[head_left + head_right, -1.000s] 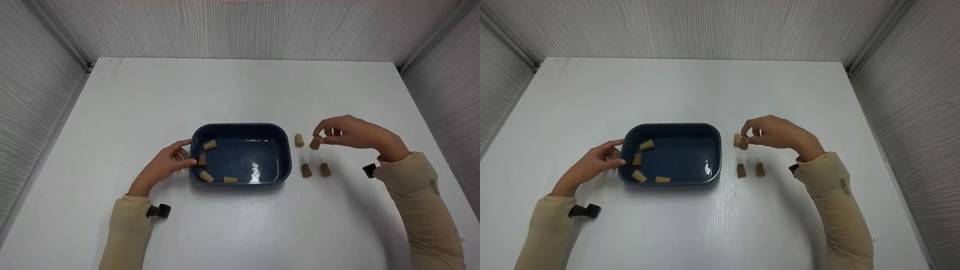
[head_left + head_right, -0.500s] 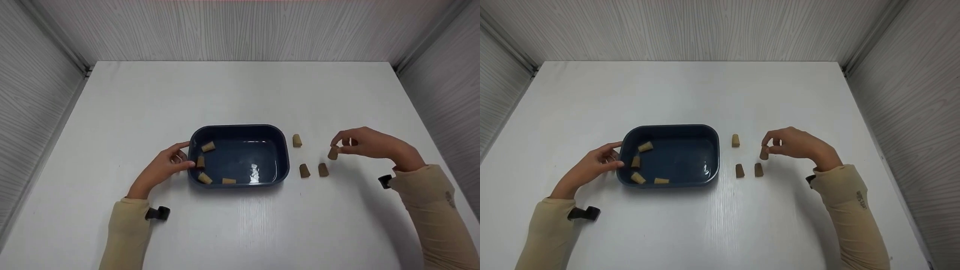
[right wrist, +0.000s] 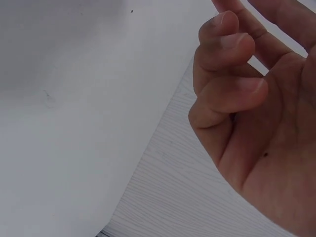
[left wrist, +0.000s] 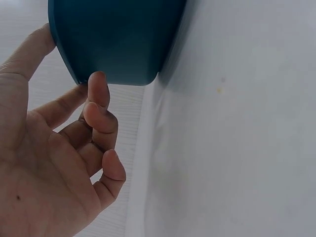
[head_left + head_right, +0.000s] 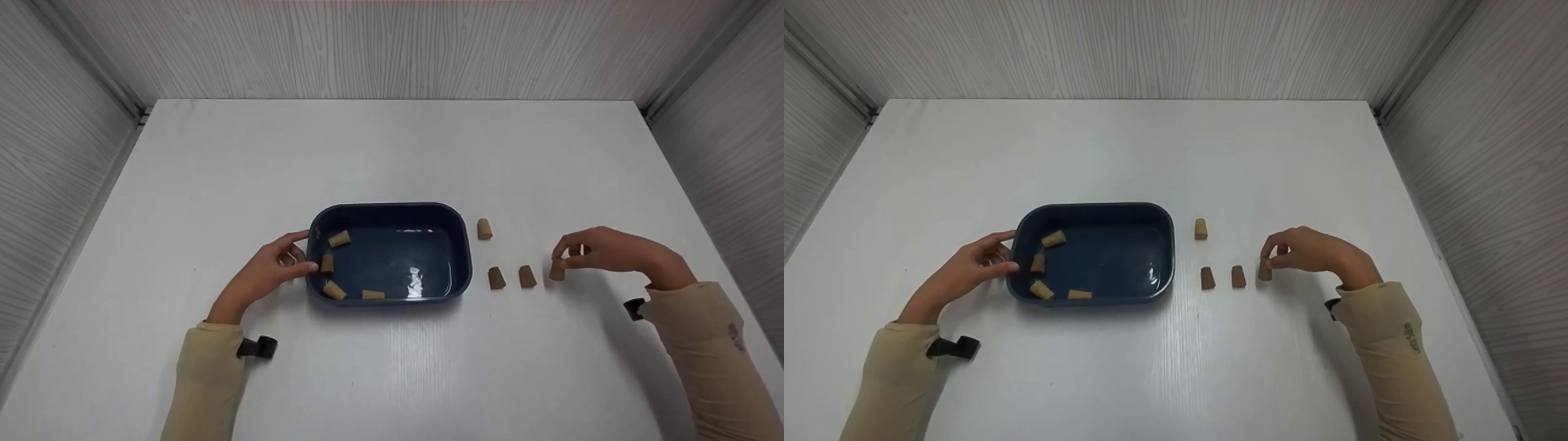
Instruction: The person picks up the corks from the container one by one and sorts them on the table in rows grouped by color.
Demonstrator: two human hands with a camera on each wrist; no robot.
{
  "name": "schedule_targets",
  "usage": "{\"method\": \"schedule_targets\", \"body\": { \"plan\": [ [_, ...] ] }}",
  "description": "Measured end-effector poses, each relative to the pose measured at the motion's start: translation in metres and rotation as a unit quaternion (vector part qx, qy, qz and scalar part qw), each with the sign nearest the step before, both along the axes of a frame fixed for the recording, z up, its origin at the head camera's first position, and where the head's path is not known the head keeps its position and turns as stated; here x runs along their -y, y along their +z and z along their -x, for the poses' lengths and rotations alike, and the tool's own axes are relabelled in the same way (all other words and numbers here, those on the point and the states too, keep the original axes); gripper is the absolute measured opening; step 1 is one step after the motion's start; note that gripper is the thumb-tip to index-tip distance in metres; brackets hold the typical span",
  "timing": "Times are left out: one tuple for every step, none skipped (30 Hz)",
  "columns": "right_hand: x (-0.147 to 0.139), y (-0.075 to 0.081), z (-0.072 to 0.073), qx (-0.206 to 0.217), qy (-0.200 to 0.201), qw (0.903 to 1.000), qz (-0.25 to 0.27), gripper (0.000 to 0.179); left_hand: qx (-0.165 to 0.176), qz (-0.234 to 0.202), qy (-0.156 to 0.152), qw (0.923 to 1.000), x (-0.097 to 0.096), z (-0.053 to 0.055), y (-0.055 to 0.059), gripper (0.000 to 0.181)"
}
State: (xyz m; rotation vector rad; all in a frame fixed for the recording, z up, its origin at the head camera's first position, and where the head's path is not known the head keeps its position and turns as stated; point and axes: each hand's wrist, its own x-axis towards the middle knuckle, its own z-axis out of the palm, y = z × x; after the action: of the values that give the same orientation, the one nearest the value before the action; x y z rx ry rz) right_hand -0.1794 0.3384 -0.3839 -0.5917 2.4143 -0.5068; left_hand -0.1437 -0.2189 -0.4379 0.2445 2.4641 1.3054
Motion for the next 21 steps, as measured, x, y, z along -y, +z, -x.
{"method": "schedule_targets", "body": {
  "plan": [
    [-0.001, -0.001, 0.0, 0.004, 0.0, 1.0, -0.003, 0.016, 0.001, 0.001, 0.001, 1.0, 0.0, 0.0, 0.0, 0.069],
    [-0.002, -0.002, 0.001, 0.008, -0.001, 1.0, -0.005, 0.017, 0.001, 0.002, 0.002, 1.0, 0.0, 0.001, 0.001, 0.069],
    [-0.003, -0.003, 0.001, 0.012, -0.002, 0.9999, -0.006, 0.017, 0.0, 0.003, 0.003, 1.0, 0.0, 0.001, 0.001, 0.069],
    [-0.004, -0.005, 0.002, 0.015, -0.003, 0.9998, -0.008, 0.017, -0.001, 0.005, 0.004, 1.0, 0.0, 0.001, 0.002, 0.07],
    [-0.005, -0.006, 0.002, 0.016, -0.003, 0.9998, -0.01, 0.017, -0.002, 0.007, 0.005, 1.0, 0.0, 0.002, 0.002, 0.07],
    [-0.005, -0.007, 0.002, 0.019, -0.003, 0.9998, -0.011, 0.018, -0.002, 0.008, 0.006, 0.9999, -0.001, 0.002, 0.002, 0.07],
    [-0.006, -0.009, 0.002, 0.021, -0.003, 0.9997, -0.012, 0.018, -0.003, 0.01, 0.006, 0.9999, -0.001, 0.001, 0.002, 0.07],
    [-0.007, -0.01, 0.002, 0.023, -0.003, 0.9996, -0.014, 0.018, -0.003, 0.011, 0.006, 0.9999, -0.002, 0.001, 0.002, 0.07],
    [-0.008, -0.011, 0.001, 0.025, -0.004, 0.9996, -0.015, 0.018, -0.002, 0.011, 0.006, 0.9999, -0.002, 0.001, 0.001, 0.07],
    [-0.009, -0.012, 0.001, 0.026, -0.005, 0.9995, -0.017, 0.018, -0.001, 0.009, 0.006, 0.9999, -0.003, 0.0, 0.001, 0.069],
    [-0.01, -0.012, 0.0, 0.026, -0.005, 0.9995, -0.017, 0.017, 0.001, 0.007, 0.006, 1.0, -0.003, 0.0, 0.001, 0.069],
    [-0.01, -0.013, 0.0, 0.027, -0.005, 0.9995, -0.017, 0.017, 0.001, 0.005, 0.006, 1.0, -0.004, 0.0, 0.001, 0.069],
    [-0.011, -0.013, -0.001, 0.026, -0.006, 0.9995, -0.018, 0.017, 0.002, 0.004, 0.005, 1.0, -0.005, 0.0, 0.002, 0.069],
    [-0.012, -0.014, -0.001, 0.028, -0.008, 0.9994, -0.017, 0.017, 0.002, 0.003, 0.005, 1.0, -0.006, 0.001, 0.002, 0.069],
    [-0.013, -0.014, -0.001, 0.028, -0.009, 0.9994, -0.018, 0.017, 0.002, 0.001, 0.004, 1.0, -0.006, 0.001, 0.003, 0.069],
    [-0.013, -0.015, -0.001, 0.028, -0.011, 0.9994, -0.018, 0.017, 0.002, 0.0, 0.003, 1.0, -0.007, 0.001, 0.004, 0.068],
    [-0.014, -0.015, -0.001, 0.028, -0.013, 0.9993, -0.018, 0.017, 0.001, -0.001, 0.002, 1.0, -0.007, 0.001, 0.005, 0.068],
    [-0.014, -0.016, -0.002, 0.03, -0.016, 0.9993, -0.018, 0.018, 0.001, -0.001, 0.001, 1.0, -0.007, 0.001, 0.005, 0.068],
    [-0.014, -0.017, -0.002, 0.031, -0.019, 0.9992, -0.018, 0.018, 0.001, -0.001, 0.0, 1.0, -0.007, 0.0, 0.006, 0.068],
    [-0.014, -0.019, -0.002, 0.031, -0.022, 0.9991, -0.016, 0.018, 0.001, -0.002, 0.0, 1.0, -0.007, 0.0, 0.006, 0.068],
    [-0.014, -0.02, -0.002, 0.031, -0.025, 0.9991, -0.014, 0.018, 0.002, -0.004, -0.001, 1.0, -0.006, -0.001, 0.005, 0.068]
  ]
}}
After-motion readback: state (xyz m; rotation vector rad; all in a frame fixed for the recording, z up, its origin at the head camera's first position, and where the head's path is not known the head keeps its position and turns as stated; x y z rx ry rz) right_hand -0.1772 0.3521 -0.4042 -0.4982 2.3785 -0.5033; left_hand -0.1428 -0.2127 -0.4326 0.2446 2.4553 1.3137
